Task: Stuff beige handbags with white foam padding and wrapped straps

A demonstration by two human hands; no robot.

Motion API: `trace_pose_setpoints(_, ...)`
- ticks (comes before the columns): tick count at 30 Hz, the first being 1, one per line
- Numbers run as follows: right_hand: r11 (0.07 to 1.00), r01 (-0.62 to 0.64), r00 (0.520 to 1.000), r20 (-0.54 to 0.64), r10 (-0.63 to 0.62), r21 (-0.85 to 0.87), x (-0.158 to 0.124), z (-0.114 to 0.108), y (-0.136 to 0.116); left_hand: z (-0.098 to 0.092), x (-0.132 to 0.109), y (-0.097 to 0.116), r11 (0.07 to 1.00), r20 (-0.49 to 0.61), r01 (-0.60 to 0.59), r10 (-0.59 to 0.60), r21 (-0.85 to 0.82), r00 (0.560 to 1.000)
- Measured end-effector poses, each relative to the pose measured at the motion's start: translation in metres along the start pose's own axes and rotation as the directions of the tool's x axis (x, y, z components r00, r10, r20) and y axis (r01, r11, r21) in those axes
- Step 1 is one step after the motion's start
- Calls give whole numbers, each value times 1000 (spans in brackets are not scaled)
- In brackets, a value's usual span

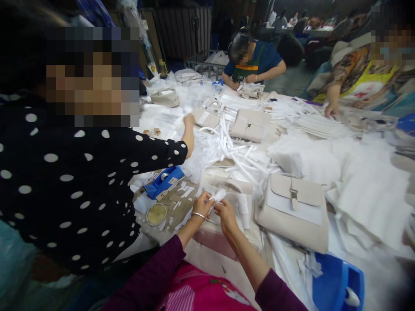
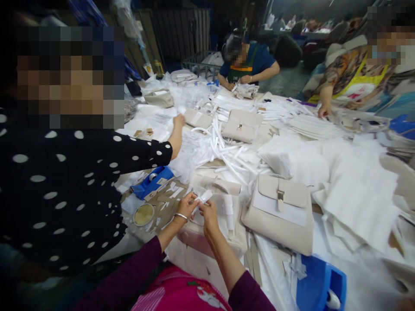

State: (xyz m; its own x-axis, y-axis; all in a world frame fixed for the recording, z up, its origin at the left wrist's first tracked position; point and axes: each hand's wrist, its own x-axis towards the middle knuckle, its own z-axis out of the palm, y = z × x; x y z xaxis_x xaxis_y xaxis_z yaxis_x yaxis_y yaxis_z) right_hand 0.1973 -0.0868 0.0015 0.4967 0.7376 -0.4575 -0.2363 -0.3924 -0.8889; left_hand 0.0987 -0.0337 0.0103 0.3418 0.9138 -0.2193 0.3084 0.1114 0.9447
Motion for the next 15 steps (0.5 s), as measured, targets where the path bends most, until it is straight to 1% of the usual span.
trace_pose_setpoints(5,988,-44,999,-10,46,145,-4,9,-7,-2,5,-9,999,15,6,-5,-35,1000)
trace_pose_setpoints(8,977,-48,999,-9,51,210,-7,12,-10,-2,11,-13,998,18,34,-33,-54,999)
trace_pose_setpoints(12,965,-48,998,-32,58,259,-11,12,-15,-1,11,-6,995,70,78,-74,-58,995)
trace_pose_setpoints(15,963,-43,997,-48,58,266,-10,12,-16,-4,6,0,997,74,68,-66,-27,995)
